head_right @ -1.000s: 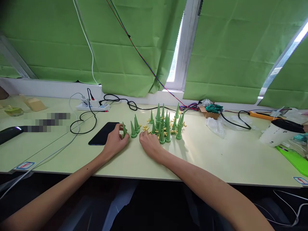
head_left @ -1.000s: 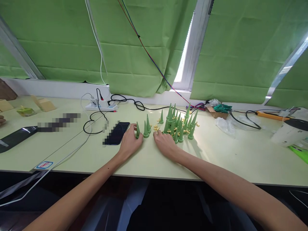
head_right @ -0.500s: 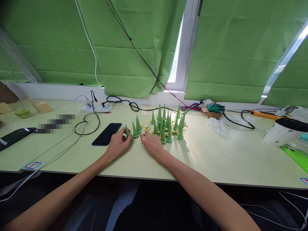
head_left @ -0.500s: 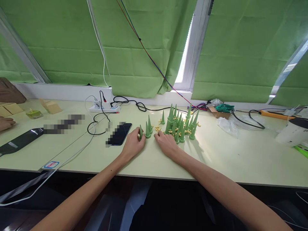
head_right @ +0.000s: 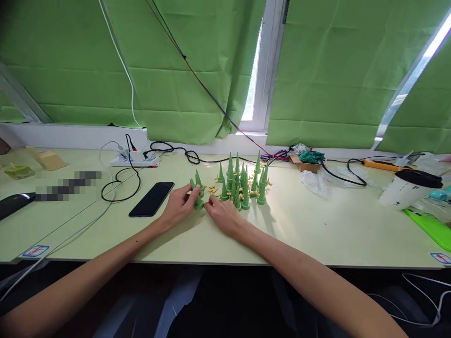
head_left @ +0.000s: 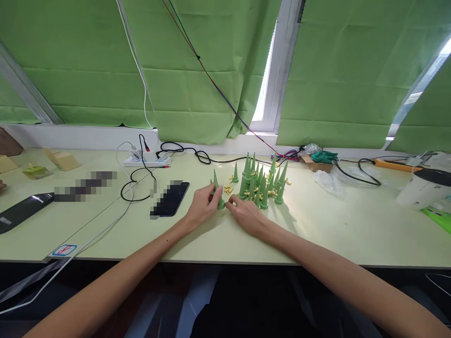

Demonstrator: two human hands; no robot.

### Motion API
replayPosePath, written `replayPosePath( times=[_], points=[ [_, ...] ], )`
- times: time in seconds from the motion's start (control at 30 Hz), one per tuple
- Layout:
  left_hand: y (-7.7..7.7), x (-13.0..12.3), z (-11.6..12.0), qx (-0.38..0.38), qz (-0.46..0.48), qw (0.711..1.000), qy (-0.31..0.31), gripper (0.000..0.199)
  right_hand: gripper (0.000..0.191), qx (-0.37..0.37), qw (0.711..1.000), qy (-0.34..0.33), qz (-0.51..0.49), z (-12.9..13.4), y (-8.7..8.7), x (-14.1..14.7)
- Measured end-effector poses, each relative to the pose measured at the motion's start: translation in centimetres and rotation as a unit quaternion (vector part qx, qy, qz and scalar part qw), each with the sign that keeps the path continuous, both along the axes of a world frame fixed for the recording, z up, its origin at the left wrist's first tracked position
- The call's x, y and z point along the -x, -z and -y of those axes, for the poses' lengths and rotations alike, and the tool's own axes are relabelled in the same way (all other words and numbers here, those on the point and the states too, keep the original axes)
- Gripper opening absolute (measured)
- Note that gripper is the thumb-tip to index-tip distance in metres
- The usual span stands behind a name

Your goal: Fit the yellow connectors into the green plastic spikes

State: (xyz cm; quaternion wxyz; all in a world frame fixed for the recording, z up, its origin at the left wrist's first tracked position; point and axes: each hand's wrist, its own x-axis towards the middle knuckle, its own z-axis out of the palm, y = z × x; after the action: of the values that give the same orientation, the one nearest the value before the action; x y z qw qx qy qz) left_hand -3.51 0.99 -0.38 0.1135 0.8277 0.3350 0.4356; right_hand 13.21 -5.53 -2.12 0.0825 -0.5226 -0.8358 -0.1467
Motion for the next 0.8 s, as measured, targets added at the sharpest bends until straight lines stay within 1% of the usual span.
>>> replayPosePath(
  times=[0.1,0.2,0.3,0.43,0.53,0.67,0.8],
  points=[
    [-0.5,-1.6,-0.8,-0.022,0.012,0.999,0.023,0.040,0.034,-0.026,0.998,0.012,-0.049,0.8,0.7,-1.2],
    [-0.1,-2.9,-1.2,0.001,0.049,0.998,0.033,0.044,0.037,-0.048,0.996,-0.018,-0.077,1.4,1.3,-1.9],
    [0.5,-3.4,-0.8,0.037,0.059,0.996,0.050,0.046,0.034,-0.072,0.987,-0.045,-0.138,1.7,1.8,-1.8],
    [0.9,-3.0,-0.4,0.067,0.036,0.995,0.070,0.047,0.027,-0.103,0.955,-0.073,-0.268,1.5,1.9,-1.6],
    [1.1,-2.7,-0.5,0.089,0.004,0.992,0.091,0.046,0.025,-0.129,0.931,-0.070,-0.335,1.2,1.9,-1.7],
    [1.4,-2.9,-0.9,0.110,-0.010,0.988,0.111,0.040,0.025,-0.143,0.924,-0.064,-0.348,0.9,1.8,-2.0],
    [1.6,-3.1,-0.9,0.142,-0.020,0.980,0.141,0.034,0.029,-0.121,0.921,-0.078,-0.362,0.9,1.8,-2.2]
  ],
)
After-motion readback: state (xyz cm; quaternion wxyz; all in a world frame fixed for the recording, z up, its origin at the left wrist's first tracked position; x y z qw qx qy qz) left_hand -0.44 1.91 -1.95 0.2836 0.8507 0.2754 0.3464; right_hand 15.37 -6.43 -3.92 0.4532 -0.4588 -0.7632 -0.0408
